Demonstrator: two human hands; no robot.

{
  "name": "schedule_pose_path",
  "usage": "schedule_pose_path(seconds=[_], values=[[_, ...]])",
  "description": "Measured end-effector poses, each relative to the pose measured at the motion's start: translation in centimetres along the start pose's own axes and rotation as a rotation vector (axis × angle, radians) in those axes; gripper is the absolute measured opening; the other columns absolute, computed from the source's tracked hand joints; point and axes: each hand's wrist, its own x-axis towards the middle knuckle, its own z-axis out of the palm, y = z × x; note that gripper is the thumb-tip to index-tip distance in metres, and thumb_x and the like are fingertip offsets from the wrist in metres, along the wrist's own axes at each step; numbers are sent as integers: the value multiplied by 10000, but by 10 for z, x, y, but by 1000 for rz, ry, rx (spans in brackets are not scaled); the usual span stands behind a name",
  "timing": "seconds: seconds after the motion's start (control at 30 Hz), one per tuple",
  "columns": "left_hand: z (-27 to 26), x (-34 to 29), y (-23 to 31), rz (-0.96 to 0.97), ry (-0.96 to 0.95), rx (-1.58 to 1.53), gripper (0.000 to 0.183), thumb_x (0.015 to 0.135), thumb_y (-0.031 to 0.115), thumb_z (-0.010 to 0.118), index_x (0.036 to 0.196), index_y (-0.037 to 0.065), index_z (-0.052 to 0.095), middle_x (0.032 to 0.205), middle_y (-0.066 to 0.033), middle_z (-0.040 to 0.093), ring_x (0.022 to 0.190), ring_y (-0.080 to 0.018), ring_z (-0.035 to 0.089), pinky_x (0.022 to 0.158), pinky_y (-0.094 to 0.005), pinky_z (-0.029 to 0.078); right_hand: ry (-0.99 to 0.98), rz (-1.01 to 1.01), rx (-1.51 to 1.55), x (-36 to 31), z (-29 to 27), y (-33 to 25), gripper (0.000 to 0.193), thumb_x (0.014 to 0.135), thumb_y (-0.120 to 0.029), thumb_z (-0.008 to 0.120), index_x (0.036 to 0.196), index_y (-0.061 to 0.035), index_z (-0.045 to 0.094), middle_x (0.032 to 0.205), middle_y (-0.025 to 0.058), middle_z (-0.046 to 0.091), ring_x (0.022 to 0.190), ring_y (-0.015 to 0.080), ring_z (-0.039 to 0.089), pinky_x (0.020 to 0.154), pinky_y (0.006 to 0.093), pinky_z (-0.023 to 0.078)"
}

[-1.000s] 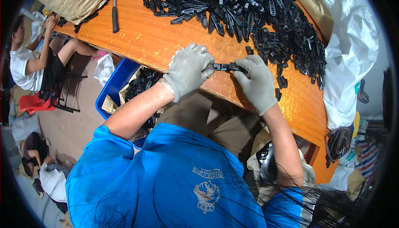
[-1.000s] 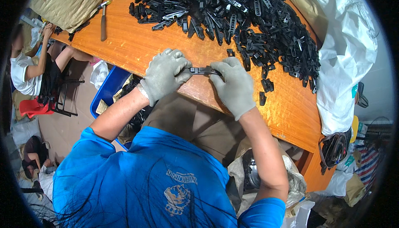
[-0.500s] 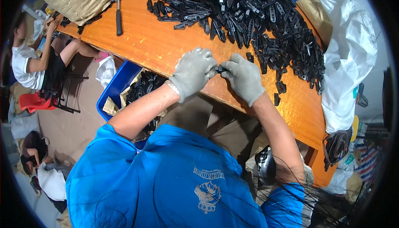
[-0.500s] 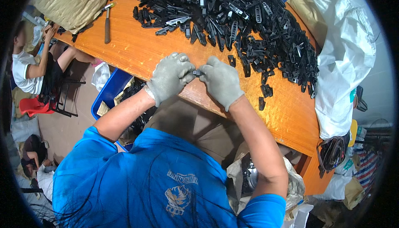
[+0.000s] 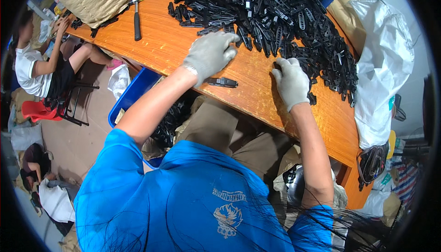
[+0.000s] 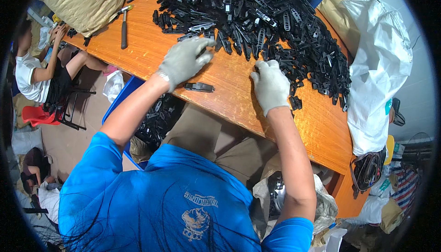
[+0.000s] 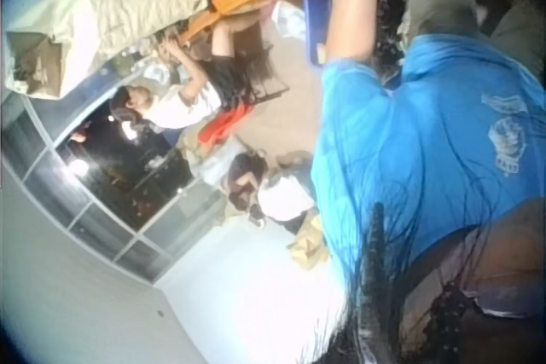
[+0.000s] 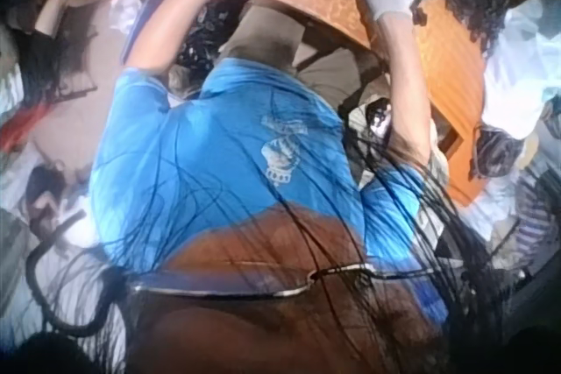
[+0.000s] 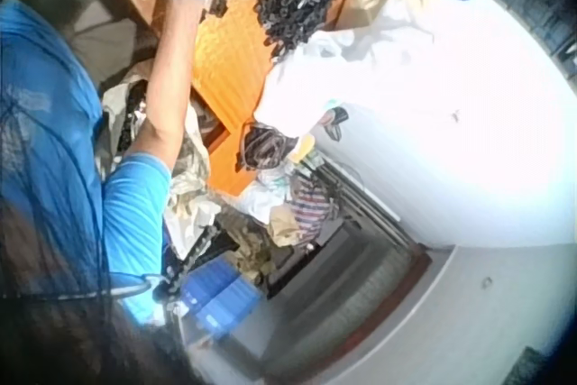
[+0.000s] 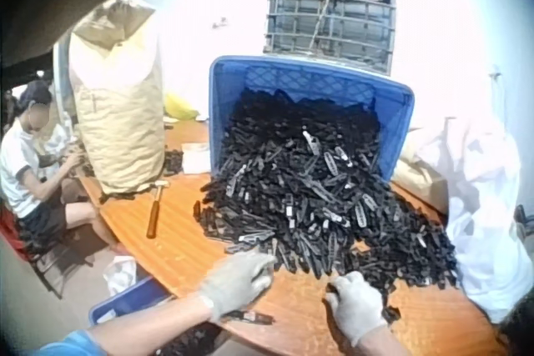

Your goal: The person repeatedly picks up plastic pieces from a pile on a workbench, attaches small plastic clips onto each part by hand, and places the assembled components in a row on the table.

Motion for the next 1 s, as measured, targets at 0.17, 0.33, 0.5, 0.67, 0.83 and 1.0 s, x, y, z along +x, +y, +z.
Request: schedule_pose_path(seconds=[0.17, 0.33, 0.5, 0.67, 0.83, 1.0], values=[[20, 40, 11, -42, -74, 278, 256, 988, 290, 719, 1153, 95, 740, 1111, -152, 755, 1091, -369, 723, 952, -496, 570, -123, -25, -77, 3, 7, 7, 187, 978, -208, 761, 1154, -147, 786, 1072, 149, 708, 930, 383, 749, 805, 491, 604], [30, 34, 1, -126, 11, 280, 228, 965, 273, 751, 1038, 62, 708, 1019, -166, 762, 1006, -386, 737, 881, -504, 577, -138, -106, -10, -10, -3, -3, 183, 1008, -189, 705, 1176, -187, 778, 996, 153, 714, 874, 372, 758, 761, 488, 611], [10, 10, 5, -296, -140, -162, 261, 993, 273, 738, 1010, 18, 691, 959, -231, 768, 925, -428, 734, 835, -503, 563, -195, -182, -40, -24, -3, 4, 222, 1035, -108, 599, 1235, -132, 694, 947, 172, 733, 862, 397, 772, 737, 502, 625], [-4, 7, 7, -319, -252, 48, 223, 1025, 268, 716, 1060, 47, 714, 940, -209, 765, 922, -416, 741, 835, -490, 568, -223, -164, -117, -24, -6, 4, 174, 1001, -82, 621, 1165, -96, 677, 984, 187, 734, 870, 396, 780, 741, 502, 636], [-7, 3, 18, -263, -240, 181, 120, 1019, 212, 707, 1076, 122, 761, 995, -154, 767, 981, -385, 749, 844, -500, 573, -283, -137, -218, -25, -11, 2, 172, 987, -76, 638, 1150, -101, 687, 1021, 196, 733, 885, 402, 782, 736, 495, 639], [2, 16, -2, 271, -126, 364, 140, 948, 158, 737, 1070, 186, 799, 1161, -96, 712, 1181, -352, 670, 940, -482, 562, -267, -204, -26, -24, -20, -5, 162, 1004, -118, 649, 1150, -109, 717, 1055, 163, 744, 935, 372, 773, 790, 492, 621]])
